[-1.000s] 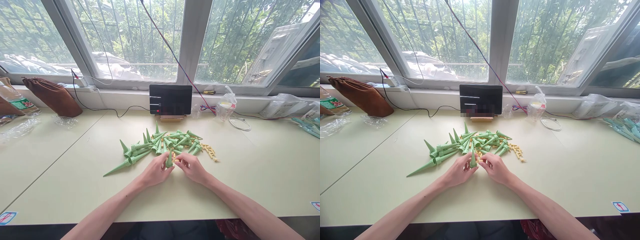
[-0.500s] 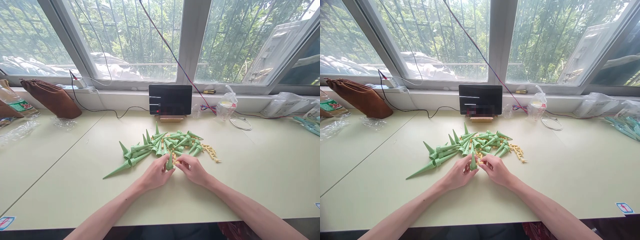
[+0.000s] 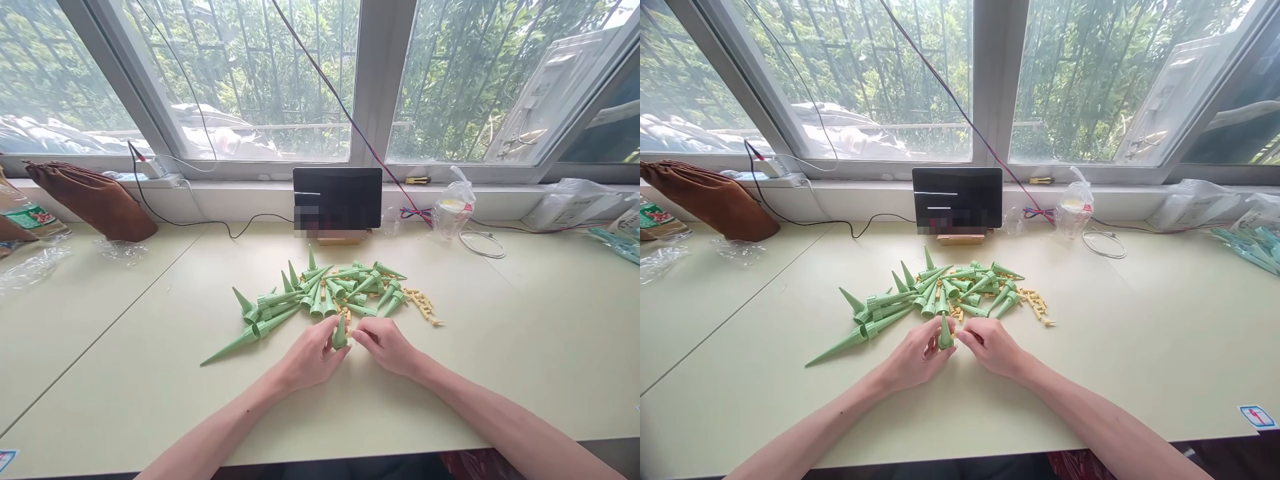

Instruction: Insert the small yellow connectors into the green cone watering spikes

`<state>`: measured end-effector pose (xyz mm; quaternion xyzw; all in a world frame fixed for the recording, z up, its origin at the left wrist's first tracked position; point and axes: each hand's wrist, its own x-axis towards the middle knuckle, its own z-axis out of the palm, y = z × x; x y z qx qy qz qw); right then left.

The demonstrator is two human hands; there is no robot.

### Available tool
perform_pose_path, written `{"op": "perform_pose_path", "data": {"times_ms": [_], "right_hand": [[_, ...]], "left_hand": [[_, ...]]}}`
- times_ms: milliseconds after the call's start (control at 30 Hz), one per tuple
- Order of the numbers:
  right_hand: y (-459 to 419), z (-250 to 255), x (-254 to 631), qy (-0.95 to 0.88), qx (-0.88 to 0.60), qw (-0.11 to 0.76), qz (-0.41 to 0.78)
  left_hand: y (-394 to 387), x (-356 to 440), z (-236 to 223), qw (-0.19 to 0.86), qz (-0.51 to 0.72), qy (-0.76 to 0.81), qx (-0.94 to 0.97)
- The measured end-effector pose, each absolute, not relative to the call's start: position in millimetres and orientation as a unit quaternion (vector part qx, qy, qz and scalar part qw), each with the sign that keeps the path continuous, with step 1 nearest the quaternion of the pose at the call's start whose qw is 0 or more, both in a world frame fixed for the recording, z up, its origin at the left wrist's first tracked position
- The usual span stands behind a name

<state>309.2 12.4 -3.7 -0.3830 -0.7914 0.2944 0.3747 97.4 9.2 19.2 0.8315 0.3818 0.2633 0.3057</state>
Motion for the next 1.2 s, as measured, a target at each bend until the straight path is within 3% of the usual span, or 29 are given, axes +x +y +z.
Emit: {"op": "perform_pose_path", "data": {"times_ms": [1200], "right_hand": [[7.4,-2.9,310.2,-0.786,-0.372,0.382,0.313]], "left_hand": [[5.4,94.5,20.4,0.288,0.258,0.385,0.838]]}}
